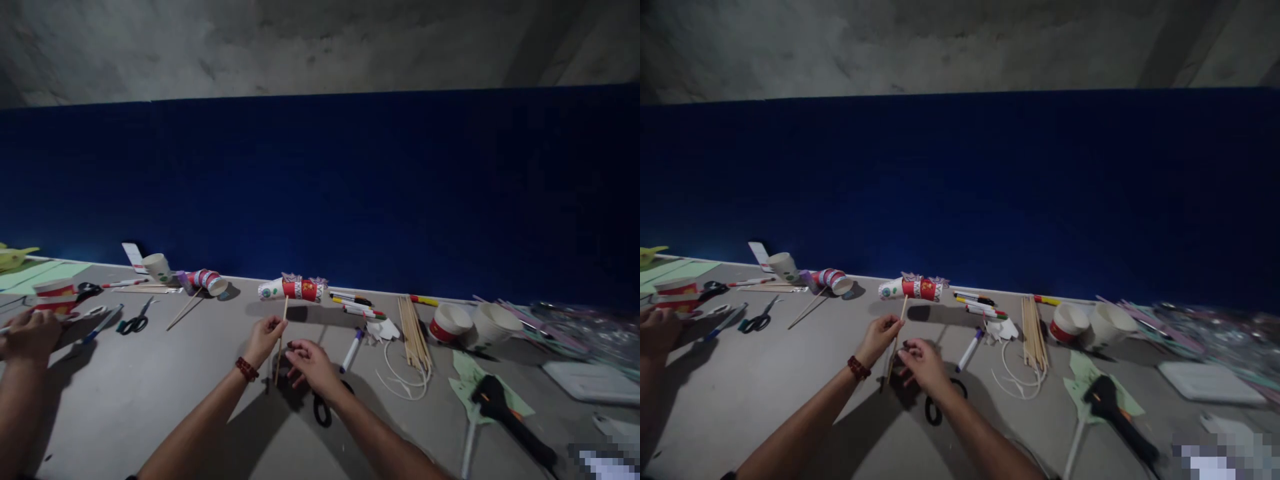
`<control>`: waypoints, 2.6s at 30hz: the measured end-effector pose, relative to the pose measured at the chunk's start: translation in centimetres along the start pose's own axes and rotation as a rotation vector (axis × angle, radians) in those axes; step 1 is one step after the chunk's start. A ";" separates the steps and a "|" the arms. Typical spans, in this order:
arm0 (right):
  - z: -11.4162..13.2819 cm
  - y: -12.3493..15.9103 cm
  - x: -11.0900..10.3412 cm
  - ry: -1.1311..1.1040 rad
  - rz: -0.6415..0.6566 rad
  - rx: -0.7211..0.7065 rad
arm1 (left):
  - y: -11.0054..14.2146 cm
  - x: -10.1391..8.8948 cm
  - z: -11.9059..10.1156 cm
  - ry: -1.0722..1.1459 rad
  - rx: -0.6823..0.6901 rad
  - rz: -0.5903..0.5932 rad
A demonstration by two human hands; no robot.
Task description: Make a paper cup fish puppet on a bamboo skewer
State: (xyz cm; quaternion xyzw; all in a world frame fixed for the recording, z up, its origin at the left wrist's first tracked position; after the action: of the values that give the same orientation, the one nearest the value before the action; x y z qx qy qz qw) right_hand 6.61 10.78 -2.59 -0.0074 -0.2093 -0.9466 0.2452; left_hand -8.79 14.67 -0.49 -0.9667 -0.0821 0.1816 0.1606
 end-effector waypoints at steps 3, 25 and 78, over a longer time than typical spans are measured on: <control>0.0 1.7 -1.0 0.039 0.000 -0.021 | -1.4 -1.3 1.2 -0.035 -0.012 -0.009; -3.4 10.8 -9.1 0.172 -0.144 0.049 | -4.7 -2.9 5.0 -0.278 -0.024 0.042; -4.3 20.0 -15.4 1.142 -0.588 -0.197 | 12.8 15.2 -8.2 -0.590 0.670 0.840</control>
State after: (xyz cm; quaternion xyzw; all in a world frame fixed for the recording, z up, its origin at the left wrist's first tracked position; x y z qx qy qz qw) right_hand 29.85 0.33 -0.43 0.5321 0.0487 -0.8440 0.0466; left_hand 9.55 3.65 -2.54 -0.7224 0.3265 0.5054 0.3408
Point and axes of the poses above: each hand's wrist, its own y-axis away from the middle knuckle, its own x-axis out of the palm, z = x × y, the point moved 5 cm from there along -y, towards the middle knuckle, and after that the axes turned 12 degrees about x, right-handed, at the moved point
